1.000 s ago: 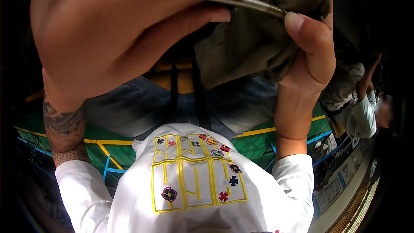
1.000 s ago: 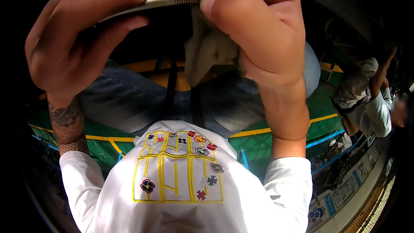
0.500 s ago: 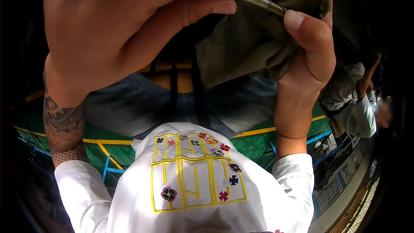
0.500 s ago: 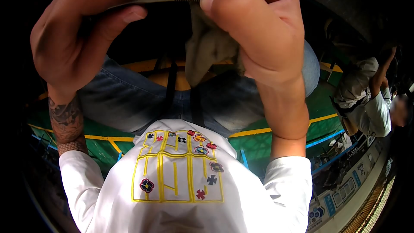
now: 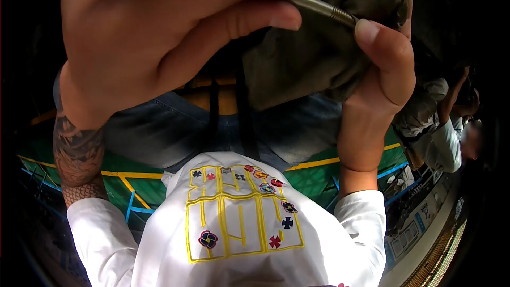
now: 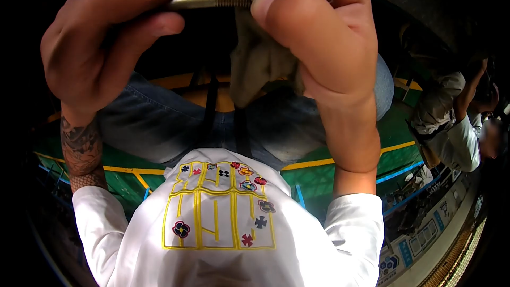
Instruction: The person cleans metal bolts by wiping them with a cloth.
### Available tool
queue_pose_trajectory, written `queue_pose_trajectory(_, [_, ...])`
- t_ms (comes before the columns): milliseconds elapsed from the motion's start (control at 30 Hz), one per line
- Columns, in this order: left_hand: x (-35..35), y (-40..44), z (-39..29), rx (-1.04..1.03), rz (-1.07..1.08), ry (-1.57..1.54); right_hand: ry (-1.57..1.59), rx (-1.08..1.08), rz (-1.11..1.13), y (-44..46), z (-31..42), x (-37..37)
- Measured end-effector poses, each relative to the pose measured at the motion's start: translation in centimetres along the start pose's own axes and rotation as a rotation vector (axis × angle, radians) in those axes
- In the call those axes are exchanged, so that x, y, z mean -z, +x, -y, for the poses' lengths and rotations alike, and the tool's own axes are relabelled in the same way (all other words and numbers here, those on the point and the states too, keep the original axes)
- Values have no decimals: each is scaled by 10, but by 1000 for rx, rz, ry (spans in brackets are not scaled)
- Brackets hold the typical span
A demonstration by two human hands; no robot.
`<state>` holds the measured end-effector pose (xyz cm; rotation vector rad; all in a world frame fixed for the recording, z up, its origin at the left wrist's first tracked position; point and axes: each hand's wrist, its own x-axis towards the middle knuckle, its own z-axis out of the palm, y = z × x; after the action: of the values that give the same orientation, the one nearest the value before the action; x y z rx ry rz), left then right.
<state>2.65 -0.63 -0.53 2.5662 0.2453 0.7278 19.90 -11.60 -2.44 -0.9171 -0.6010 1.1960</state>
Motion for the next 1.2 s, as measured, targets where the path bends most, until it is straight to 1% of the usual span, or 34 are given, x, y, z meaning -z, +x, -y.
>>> queue_pose_trajectory(100, [-1,-1,1,-1,-7,0,40,-41,-39,-2,3,-4])
queue_pose_trajectory(233, [-3,-1,1,2,-12,-8,19,-9,36,-3,-2,6])
queue_pose_trajectory(333, [-2,0,0,-1,-15,-8,106,-45,53,-1,1,3])
queue_pose_trajectory(433, [-2,0,1,1,-18,-9,88,-84,-86,-1,6,-11])
queue_pose_trajectory(533, [-3,0,2,-1,-20,-12,37,-25,-174,-5,4,-17])
queue_pose_trajectory(600, [-3,1,3,-2,-24,-15,20,14,-120,-7,-1,-11])
queue_pose_trajectory(633, [-3,0,3,-3,-21,-15,13,21,-54,-5,-3,-3])
queue_pose_trajectory(700, [-4,0,3,-2,-21,-15,65,4,12,-3,-4,1])
queue_pose_trajectory(733, [-4,0,3,-3,-22,-15,122,-19,14,-2,-1,-1])
queue_pose_trajectory(800, [-4,0,3,-2,-23,-18,124,-55,-36,-1,2,-6])
queue_pose_trajectory(833, [-3,0,3,-5,-25,-16,71,-71,-90,-2,3,-9])
queue_pose_trajectory(900, [-4,0,4,-5,-25,-16,24,-58,-72,-1,1,-7])
queue_pose_trajectory(933, [-4,0,4,-6,-27,-16,32,-32,-3,0,-3,0])
queue_pose_trajectory(1000, [-4,0,5,-8,-29,-16,23,-16,16,-1,-4,2])
queue_pose_trajectory(1133, [-4,-1,6,-15,-33,-15,-56,-100,-122,-1,5,-8])
queue_pose_trajectory(1200, [-3,-1,6,-18,-33,-16,-48,-105,-101,1,6,-7])
